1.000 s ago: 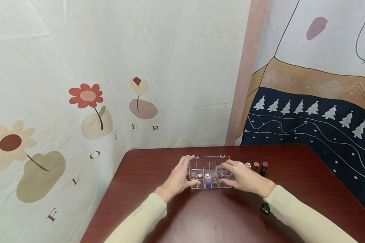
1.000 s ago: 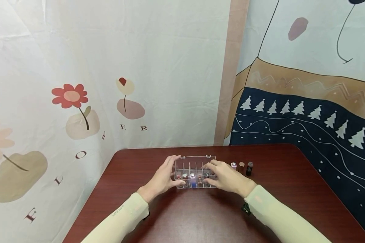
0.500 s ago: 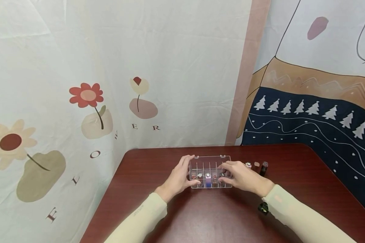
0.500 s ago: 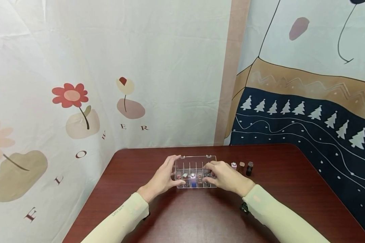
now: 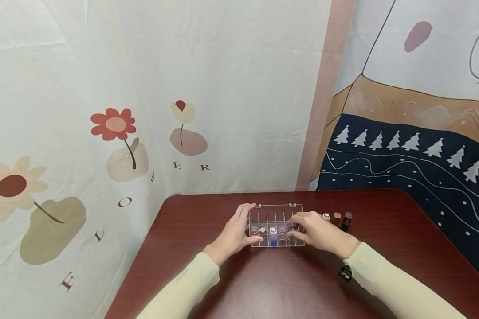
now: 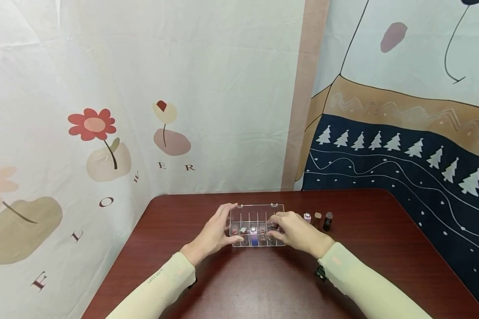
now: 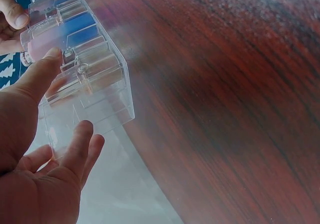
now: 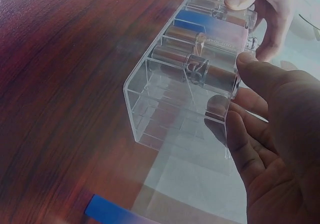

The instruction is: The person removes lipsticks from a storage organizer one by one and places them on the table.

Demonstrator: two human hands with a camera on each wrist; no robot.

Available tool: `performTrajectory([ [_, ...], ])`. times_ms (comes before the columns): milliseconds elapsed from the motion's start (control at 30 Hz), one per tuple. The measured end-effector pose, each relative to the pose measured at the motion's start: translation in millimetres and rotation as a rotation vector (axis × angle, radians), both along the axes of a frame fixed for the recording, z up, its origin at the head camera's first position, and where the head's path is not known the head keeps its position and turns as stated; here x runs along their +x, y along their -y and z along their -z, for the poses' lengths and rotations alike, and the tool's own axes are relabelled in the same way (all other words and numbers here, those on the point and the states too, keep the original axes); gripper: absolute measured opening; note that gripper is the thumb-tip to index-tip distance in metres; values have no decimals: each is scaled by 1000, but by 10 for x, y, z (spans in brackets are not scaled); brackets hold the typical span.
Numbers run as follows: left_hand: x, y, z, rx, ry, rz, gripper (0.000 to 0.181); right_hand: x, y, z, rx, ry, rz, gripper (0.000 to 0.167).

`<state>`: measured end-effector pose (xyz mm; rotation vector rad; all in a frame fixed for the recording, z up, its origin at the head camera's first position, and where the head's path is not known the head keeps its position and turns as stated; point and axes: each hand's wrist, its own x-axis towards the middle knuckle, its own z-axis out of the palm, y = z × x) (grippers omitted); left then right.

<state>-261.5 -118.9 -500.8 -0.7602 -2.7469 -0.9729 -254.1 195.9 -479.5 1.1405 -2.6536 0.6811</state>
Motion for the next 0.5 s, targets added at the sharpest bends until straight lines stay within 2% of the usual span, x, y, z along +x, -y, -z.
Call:
performTrajectory([
  [267, -11, -2, 3, -37, -28, -1, 110, -3, -4, 7, -4, -11, -1, 18],
  [500, -11, 3, 14, -14, -21, 9, 108, -8, -8, 13, -6, -32, -18, 13],
])
